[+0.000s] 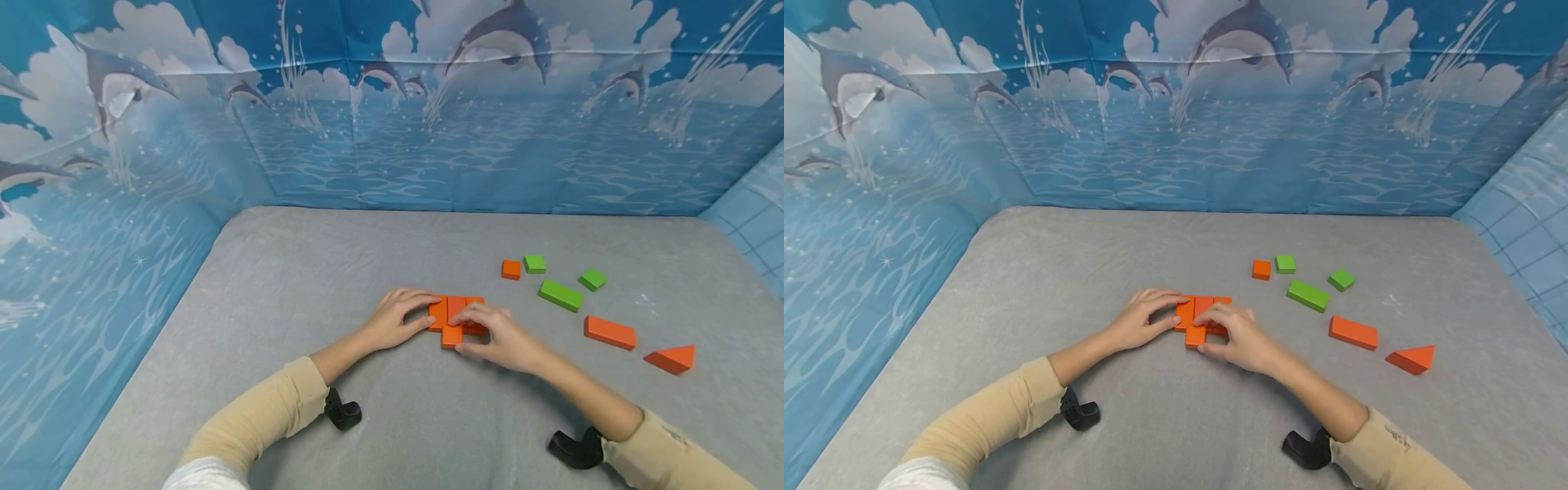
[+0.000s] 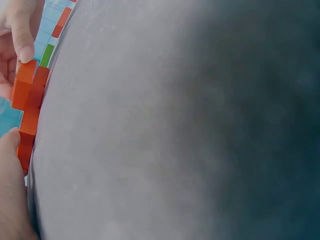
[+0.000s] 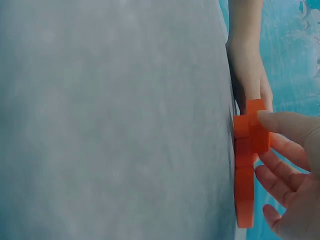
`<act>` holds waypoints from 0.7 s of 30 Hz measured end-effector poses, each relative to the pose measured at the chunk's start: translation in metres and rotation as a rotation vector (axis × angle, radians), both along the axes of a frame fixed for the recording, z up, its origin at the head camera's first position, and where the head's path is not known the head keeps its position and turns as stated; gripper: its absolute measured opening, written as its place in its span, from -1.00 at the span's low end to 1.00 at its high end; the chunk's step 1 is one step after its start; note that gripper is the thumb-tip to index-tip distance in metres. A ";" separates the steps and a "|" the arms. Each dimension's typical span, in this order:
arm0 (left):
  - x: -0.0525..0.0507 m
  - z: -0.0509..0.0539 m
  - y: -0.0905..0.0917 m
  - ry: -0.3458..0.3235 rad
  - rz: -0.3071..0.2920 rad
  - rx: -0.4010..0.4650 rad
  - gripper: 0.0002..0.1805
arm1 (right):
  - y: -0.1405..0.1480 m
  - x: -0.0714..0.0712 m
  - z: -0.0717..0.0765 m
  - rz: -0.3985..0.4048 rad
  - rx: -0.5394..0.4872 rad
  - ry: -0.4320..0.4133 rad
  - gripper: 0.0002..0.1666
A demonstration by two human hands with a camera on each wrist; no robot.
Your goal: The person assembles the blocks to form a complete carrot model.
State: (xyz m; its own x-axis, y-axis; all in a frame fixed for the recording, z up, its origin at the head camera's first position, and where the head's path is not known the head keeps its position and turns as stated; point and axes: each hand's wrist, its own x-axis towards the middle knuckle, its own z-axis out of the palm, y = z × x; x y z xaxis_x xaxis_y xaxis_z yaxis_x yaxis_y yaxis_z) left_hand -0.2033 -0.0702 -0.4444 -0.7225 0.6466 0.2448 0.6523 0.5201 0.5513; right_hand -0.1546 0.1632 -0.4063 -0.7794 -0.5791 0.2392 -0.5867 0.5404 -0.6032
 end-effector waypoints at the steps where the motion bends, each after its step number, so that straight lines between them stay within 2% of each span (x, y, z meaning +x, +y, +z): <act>1: 0.000 0.000 0.000 0.001 0.000 0.000 -0.59 | -0.001 0.000 -0.001 -0.004 0.006 0.002 -0.63; 7: 0.000 0.001 0.000 0.004 0.006 -0.002 -0.59 | -0.006 0.003 -0.006 -0.031 0.062 0.015 -0.66; 21: 0.000 0.001 0.001 0.000 0.012 -0.004 -0.59 | -0.009 0.006 -0.007 -0.055 0.085 0.035 -0.66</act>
